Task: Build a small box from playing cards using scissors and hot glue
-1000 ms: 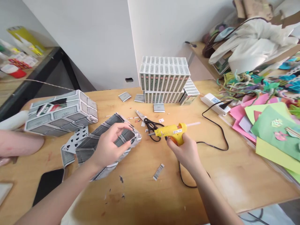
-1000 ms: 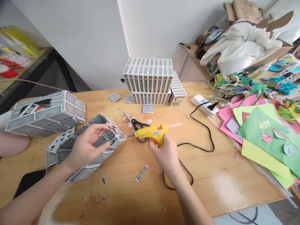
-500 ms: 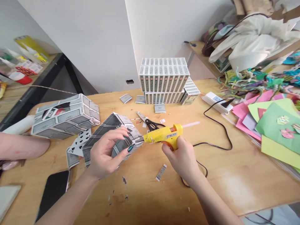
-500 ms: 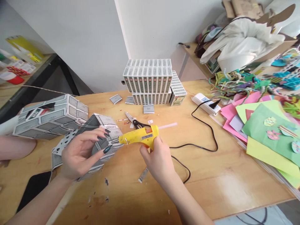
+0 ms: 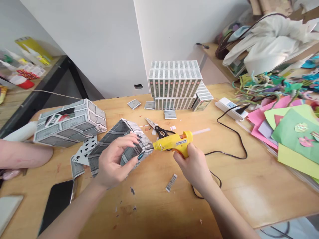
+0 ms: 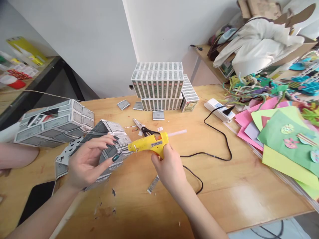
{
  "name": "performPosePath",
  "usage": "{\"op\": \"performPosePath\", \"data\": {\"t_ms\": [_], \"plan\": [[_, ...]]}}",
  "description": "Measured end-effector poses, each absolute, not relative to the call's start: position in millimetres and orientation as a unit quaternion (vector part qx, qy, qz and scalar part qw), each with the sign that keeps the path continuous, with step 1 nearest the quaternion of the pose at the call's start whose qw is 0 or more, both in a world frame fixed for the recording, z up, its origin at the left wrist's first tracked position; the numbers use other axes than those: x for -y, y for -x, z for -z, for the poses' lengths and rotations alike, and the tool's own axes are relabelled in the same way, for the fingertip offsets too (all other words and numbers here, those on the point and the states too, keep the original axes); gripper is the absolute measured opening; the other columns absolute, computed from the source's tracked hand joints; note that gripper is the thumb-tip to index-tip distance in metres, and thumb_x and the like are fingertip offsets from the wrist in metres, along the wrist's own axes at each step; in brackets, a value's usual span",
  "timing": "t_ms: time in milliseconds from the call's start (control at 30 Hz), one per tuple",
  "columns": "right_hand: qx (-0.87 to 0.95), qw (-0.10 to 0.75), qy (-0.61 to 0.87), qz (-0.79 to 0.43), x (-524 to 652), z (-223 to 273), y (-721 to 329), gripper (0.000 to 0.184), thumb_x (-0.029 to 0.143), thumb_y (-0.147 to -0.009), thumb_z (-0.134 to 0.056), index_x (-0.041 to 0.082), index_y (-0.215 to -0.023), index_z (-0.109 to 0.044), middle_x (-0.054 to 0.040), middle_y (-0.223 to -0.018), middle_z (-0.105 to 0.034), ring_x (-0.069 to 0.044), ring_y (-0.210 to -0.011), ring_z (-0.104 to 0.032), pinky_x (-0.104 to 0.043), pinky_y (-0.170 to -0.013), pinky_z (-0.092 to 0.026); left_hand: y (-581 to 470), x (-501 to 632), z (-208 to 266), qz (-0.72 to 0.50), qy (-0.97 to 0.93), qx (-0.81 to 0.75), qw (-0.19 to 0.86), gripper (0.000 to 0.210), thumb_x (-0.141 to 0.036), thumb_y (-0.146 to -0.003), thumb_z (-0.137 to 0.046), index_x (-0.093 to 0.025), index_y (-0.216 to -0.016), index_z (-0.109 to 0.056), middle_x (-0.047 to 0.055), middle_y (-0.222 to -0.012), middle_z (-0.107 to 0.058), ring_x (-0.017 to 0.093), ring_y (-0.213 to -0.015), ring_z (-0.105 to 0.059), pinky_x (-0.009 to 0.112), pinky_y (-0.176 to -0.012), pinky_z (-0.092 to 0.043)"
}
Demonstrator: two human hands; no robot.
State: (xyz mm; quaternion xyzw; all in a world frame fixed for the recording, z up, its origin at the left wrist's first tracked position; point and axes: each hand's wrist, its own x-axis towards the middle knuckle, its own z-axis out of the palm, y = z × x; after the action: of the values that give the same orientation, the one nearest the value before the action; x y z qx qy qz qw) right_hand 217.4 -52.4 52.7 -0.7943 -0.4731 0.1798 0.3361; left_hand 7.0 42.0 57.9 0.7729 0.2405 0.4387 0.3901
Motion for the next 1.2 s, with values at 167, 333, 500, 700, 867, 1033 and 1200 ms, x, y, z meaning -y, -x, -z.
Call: {"op": "performPosePath", "data": {"t_ms": [167, 333, 500, 700, 867, 1033, 1200], "plan": [[0.47, 0.325, 0.801, -0.179, 51.5, -49.3, -220.7, 0.025, 0.034, -0.073, -0.046, 0.027, -0.061, -0.026, 0.0064, -0.048, -0.035, -0.012, -0.042, -0.031, -0.025, -0.043, -0.026, -7.8, -42.1, -57.0, -0.436, -0.775, -0.239, 0.39, 0.038, 0.003, -0.07, -0.062, -0.019, -0.1, -0.057, 0.008, -0.1, -0.061, 0.025, -0.106, -0.059, 0.058, -0.103, -0.043], [0.476, 0.324, 0.805, -0.144, 52.0, -49.1, -222.4, 0.026, 0.034, -0.074, -0.046, 0.027, -0.061, -0.025, 0.0062, -0.051, -0.034, -0.012, -0.044, -0.032, -0.025, -0.044, -0.026, -8.9, -41.4, -57.4, -0.428, -0.779, -0.244, 0.387, 0.036, 0.001, -0.071, -0.061, -0.02, -0.1, -0.057, 0.008, -0.1, -0.062, 0.025, -0.105, -0.059, 0.056, -0.101, -0.045], [0.48, 0.323, 0.807, -0.119, 55.3, -53.9, -223.0, 0.031, 0.033, -0.075, -0.05, 0.027, -0.061, -0.023, 0.0072, -0.05, -0.033, -0.011, -0.042, -0.031, -0.024, -0.042, -0.026, -10.7, -42.2, -58.9, -0.425, -0.78, -0.25, 0.385, 0.033, -0.001, -0.073, -0.062, -0.02, -0.099, -0.057, 0.008, -0.1, -0.062, 0.026, -0.105, -0.06, 0.057, -0.101, -0.046], [0.477, 0.339, 0.801, -0.127, 56.4, -51.6, -220.0, 0.03, 0.032, -0.073, -0.049, 0.027, -0.061, -0.023, 0.0077, -0.048, -0.032, -0.011, -0.041, -0.029, -0.024, -0.042, -0.027, -10.4, -43.2, -60.5, -0.429, -0.779, -0.252, 0.382, 0.031, -0.002, -0.073, -0.063, -0.02, -0.098, -0.056, 0.009, -0.1, -0.062, 0.026, -0.106, -0.06, 0.056, -0.1, -0.047], [0.479, 0.339, 0.798, -0.138, 55.8, -47.3, -220.4, 0.025, 0.034, -0.073, -0.046, 0.027, -0.062, -0.024, 0.0055, -0.051, -0.035, -0.013, -0.045, -0.035, -0.026, -0.045, -0.029, -10.8, -43.3, -61.1, -0.431, -0.78, -0.251, 0.378, 0.032, -0.001, -0.073, -0.062, -0.019, -0.098, -0.056, 0.008, -0.1, -0.062, 0.026, -0.106, -0.06, 0.056, -0.101, -0.046], [0.478, 0.333, 0.8, -0.146, 55.9, -48.8, -220.9, 0.025, 0.034, -0.074, -0.045, 0.027, -0.063, -0.024, 0.0057, -0.051, -0.034, -0.014, -0.045, -0.036, -0.026, -0.045, -0.028, -11.5, -44.6, -60.6, -0.434, -0.78, -0.249, 0.376, 0.032, -0.001, -0.073, -0.063, -0.019, -0.098, -0.056, 0.008, -0.099, -0.062, 0.026, -0.106, -0.06, 0.057, -0.1, -0.045], [0.483, 0.335, 0.797, -0.138, 55.5, -46.7, -220.3, 0.026, 0.033, -0.075, -0.046, 0.027, -0.063, -0.024, 0.0057, -0.051, -0.035, -0.013, -0.044, -0.036, -0.025, -0.044, -0.027, -12.1, -44.4, -61.0, -0.437, -0.775, -0.248, 0.382, 0.034, 0.0, -0.072, -0.063, -0.019, -0.099, -0.057, 0.007, -0.099, -0.062, 0.025, -0.106, -0.059, 0.056, -0.101, -0.045]]}}
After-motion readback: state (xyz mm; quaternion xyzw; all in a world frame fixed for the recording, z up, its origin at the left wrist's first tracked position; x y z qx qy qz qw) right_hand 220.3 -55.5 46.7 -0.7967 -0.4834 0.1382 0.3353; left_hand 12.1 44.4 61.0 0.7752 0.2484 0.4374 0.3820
